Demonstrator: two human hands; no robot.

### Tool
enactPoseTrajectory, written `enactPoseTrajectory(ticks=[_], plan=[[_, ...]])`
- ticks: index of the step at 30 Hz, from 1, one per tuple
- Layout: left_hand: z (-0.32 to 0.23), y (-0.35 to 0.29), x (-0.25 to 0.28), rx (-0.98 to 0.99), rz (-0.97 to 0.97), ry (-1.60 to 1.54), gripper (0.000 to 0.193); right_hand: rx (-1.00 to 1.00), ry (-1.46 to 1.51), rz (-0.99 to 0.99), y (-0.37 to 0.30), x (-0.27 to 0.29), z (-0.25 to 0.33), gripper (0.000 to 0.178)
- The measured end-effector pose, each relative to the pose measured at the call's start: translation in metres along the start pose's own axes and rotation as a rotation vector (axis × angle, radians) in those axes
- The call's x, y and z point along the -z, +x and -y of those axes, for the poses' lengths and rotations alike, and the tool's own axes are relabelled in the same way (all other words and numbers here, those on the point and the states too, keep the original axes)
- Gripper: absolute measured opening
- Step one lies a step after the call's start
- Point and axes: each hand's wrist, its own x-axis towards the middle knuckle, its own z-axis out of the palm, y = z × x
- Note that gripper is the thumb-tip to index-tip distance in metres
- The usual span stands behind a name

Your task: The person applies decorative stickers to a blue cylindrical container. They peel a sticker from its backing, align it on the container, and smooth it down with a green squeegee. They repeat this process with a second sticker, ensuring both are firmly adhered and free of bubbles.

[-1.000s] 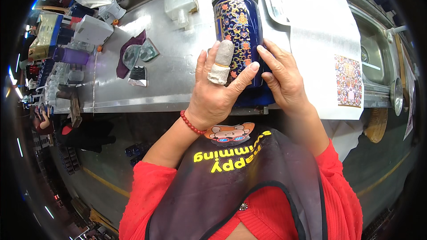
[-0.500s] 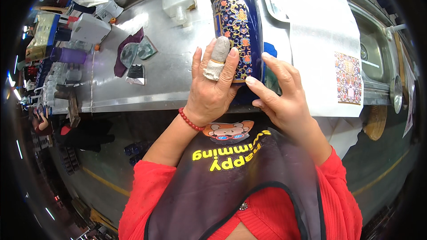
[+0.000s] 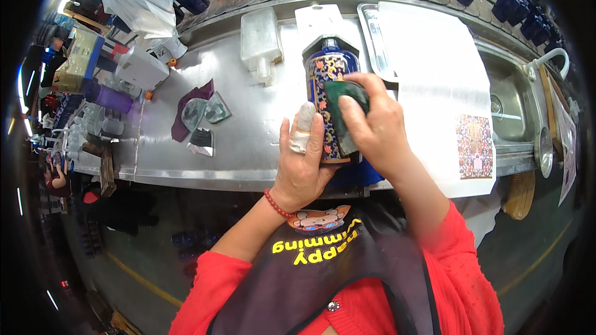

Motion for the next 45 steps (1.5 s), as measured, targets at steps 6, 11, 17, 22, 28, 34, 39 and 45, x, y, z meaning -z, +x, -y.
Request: enactPoseTrajectory(ticks=[6,11,17,22,28,34,39,45], plan=[[0.002,0.000,-0.001,-0.008,-0.003,0.027,0.088,-0.429,0.240,-0.166,-0.015,0.020,-0.010,0.026],[0.001,0.000,0.001,0.000,0.009,0.015,0.090,-0.018,-0.013,-0.046,0.037,0.009,0.007,0.030],[0.003,-0.001,-0.002,-0.011,0.007,0.025,0.092,-0.215,-0.005,-0.045,0.051,-0.004,-0.015,0.028],[0.003,-0.002,-0.003,-0.012,-0.013,-0.005,0.090,-0.289,0.251,-0.106,0.033,0.003,-0.040,0.032],[0.009,-0.005,-0.001,0.010,-0.011,-0.058,0.093,-0.372,0.475,-0.102,0.026,0.008,-0.058,0.030],[0.019,-0.005,0.003,0.036,-0.074,-0.058,0.097,0.049,-0.226,-0.158,0.018,0.024,-0.022,0.018],[0.019,0.002,0.016,-0.016,-0.089,0.072,0.090,0.575,-0.343,0.378,0.005,0.044,0.017,0.033],[0.009,0.006,0.018,-0.102,-0.103,0.176,0.089,0.488,-0.489,0.094,0.001,0.045,0.003,0.040]])
